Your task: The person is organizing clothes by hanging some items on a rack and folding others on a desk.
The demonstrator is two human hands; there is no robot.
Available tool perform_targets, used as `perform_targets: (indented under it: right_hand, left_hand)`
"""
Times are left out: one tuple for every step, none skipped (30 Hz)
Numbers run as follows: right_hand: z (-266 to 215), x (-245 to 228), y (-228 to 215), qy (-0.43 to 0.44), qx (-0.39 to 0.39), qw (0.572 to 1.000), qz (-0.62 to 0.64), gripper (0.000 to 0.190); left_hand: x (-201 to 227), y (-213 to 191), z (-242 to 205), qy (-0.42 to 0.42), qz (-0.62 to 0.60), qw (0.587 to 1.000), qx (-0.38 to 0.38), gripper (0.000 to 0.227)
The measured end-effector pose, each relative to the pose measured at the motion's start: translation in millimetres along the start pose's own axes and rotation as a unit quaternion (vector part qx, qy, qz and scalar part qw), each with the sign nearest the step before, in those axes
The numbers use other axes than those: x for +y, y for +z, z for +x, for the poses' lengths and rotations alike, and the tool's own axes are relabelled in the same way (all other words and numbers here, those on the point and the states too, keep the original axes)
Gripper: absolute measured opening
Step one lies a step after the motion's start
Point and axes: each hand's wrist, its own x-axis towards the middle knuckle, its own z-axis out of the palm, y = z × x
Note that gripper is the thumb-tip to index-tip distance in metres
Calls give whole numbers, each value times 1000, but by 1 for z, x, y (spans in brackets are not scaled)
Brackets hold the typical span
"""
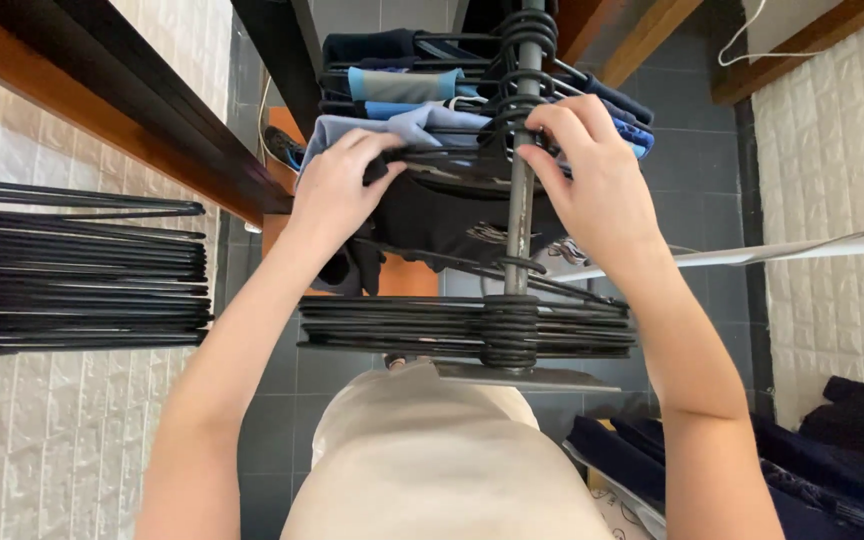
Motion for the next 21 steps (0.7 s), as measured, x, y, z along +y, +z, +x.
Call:
perform_targets:
  right_hand:
    - [2,1,-1,-1,0,1000,0,14]
    - [2,1,-1,11,-13,1000,9,14]
    - [1,1,-2,23,-25,999,17,14]
    - [2,0,-3,23,-28,999,18,14]
    - [2,-1,-5,12,-35,999,4,16]
    - [4,-2,-7,0,-40,999,-11,20]
    - [4,0,-5,-1,-41,999,-10,20]
    - [4,3,-4,-26,-35,998,-41,20]
    - [5,5,-3,-52,-28,996,-72,20]
    - [6,5,-3,-52,-30,996,-72,20]
    - [7,4,-3,-52,-34,994,-90,19]
    - [9,4,-3,-52,-40,992,-108,19]
    - [8,3,-3,-53,-42,992,-108,19]
    - [9,2,-3,-55,-51,992,-102,18]
    - [10,1,-4,-57,-61,992,-97,19]
    - [11,2,-3,-58,-62,992,-96,19]
    - [12,2,-3,-73,-62,991,-88,18]
    - [13,2,-3,-89,-63,991,-79,16]
    - [11,3,-2,-90,-65,991,-78,16]
    - [11,3,-2,-91,-56,991,-77,16]
    - [11,3,-2,-91,-47,992,-76,15]
  left_hand:
    - [-4,2,0,-1,1,1000,1,26]
    - [-8,5,-3,7,11,1000,0,23]
    - [-12,8,-6,15,21,1000,-1,21]
    - [-15,10,-10,12,20,1000,-1,21]
    - [-19,11,-13,8,38,999,-7,25]
    - [-23,11,-15,4,58,998,-11,29]
    - [-26,12,-21,3,58,998,-10,29]
    - [-30,13,-24,7,66,998,-17,29]
    - [-34,14,-28,12,73,997,-24,29]
    - [-35,16,-31,10,72,997,-24,29]
    - [-37,18,-35,37,71,997,1,24]
    - [-39,19,-38,64,69,995,26,18]
    - [-38,19,-42,61,68,995,26,18]
    - [-38,18,-45,56,54,997,30,17]
    - [-38,16,-47,51,39,997,33,16]
    - [-36,13,-50,50,39,997,34,16]
    - [-34,9,-52,40,-1,998,48,15]
    - [-32,6,-55,31,-41,997,62,14]
    - [-30,0,-57,29,-41,997,63,14]
    - [-28,-6,-58,13,-74,994,82,13]
    - [-26,-11,-60,-2,-107,989,101,13]
